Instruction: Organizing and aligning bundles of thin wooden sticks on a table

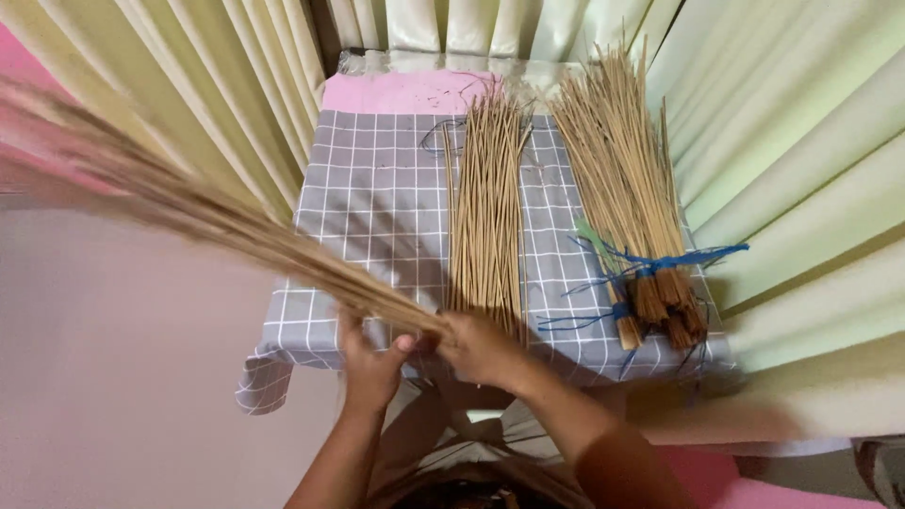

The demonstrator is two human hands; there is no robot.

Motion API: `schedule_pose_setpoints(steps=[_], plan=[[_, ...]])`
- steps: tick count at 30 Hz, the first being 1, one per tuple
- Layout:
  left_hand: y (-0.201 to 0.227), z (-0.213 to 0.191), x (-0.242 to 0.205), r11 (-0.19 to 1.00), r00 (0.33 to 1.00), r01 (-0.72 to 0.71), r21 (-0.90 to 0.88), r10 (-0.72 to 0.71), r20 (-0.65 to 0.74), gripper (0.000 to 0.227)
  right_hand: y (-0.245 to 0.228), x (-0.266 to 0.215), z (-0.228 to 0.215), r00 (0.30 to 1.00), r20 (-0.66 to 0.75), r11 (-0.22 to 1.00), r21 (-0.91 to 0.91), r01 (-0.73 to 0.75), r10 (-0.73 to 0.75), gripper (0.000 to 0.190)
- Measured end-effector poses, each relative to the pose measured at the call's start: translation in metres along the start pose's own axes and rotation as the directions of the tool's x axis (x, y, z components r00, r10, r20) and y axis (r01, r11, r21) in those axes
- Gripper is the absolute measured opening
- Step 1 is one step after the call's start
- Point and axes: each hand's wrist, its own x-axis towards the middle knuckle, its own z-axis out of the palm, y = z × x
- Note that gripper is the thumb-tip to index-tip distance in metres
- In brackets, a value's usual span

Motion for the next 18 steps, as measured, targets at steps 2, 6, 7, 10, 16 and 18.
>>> schedule_pose_setpoints(steps=[2, 6, 7, 10, 16, 18], plan=[[0.008, -0.01, -0.005, 0.86, 0.931, -0.305, 0.41, 0.361, -0.064, 0.092, -0.038, 0.015, -0.029, 0.976, 0.04, 0.972, -0.106, -0.208, 0.213, 0.016], [0.029, -0.008, 0.018, -0.039, 0.655, -0.593, 0.804, 0.558, 0.51, 0.044, -0.075, 0.037, -0.061, 0.925, 0.061, 0.834, -0.457, -0.308, 0.376, 0.014], [0.037, -0.005, 0.029, -0.037, 0.662, -0.587, 0.809, 0.554, 0.505, 0.044, -0.078, 0.039, -0.056, 0.924, 0.071, 0.834, -0.461, -0.303, 0.375, 0.014], [0.031, 0.0, 0.068, -0.017, 0.702, -0.637, 0.771, 0.402, 0.589, 0.051, -0.091, 0.054, -0.052, 0.884, 0.185, 0.858, -0.389, -0.336, 0.43, 0.026], [0.012, 0.005, 0.132, 0.376, 0.767, -0.408, 0.832, -0.354, 0.536, 0.037, -0.112, 0.118, -0.112, 0.859, 0.439, 0.827, -0.562, 0.035, 0.262, 0.07], [0.033, 0.005, 0.163, 0.36, 0.732, -0.245, 0.9, -0.54, 0.415, 0.027, -0.152, 0.138, -0.159, 0.784, 0.303, 0.802, -0.466, -0.373, 0.541, 0.068]])
